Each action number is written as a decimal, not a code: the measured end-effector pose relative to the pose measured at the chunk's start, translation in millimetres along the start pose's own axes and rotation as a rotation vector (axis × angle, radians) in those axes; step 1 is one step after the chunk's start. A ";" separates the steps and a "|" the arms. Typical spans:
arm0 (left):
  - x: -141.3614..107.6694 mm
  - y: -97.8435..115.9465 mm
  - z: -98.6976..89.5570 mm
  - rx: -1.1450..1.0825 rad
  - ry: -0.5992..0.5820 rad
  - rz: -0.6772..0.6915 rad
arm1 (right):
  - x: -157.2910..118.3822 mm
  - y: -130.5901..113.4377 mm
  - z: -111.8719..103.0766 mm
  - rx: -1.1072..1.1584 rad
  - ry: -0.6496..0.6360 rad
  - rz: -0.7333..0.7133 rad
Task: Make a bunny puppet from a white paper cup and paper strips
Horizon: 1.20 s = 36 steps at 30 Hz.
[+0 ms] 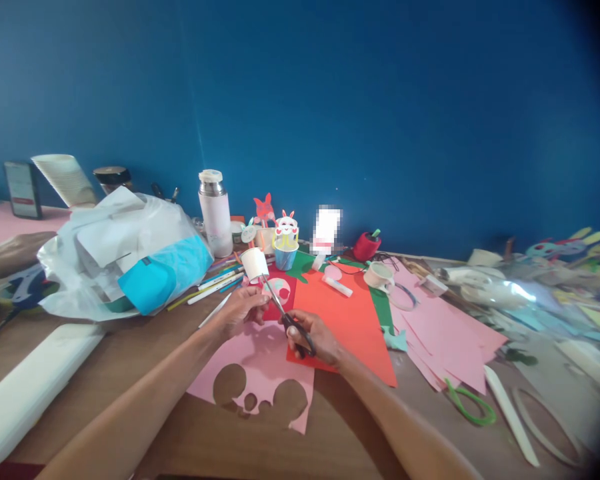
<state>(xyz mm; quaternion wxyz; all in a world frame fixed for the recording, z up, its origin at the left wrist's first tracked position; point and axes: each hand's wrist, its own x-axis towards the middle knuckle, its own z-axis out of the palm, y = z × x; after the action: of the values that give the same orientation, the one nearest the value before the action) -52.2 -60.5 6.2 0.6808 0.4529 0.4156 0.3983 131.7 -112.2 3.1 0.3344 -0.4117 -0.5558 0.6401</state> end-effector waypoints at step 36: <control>0.0 -0.8 -2.8 -0.037 0.001 0.024 | 1.0 2.6 1.9 0.024 -0.014 0.017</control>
<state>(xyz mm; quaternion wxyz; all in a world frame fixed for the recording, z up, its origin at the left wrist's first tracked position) -54.7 -59.9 4.7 0.6842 0.4449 0.4029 0.4142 129.7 -112.6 0.5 0.3299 -0.4080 -0.5470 0.6523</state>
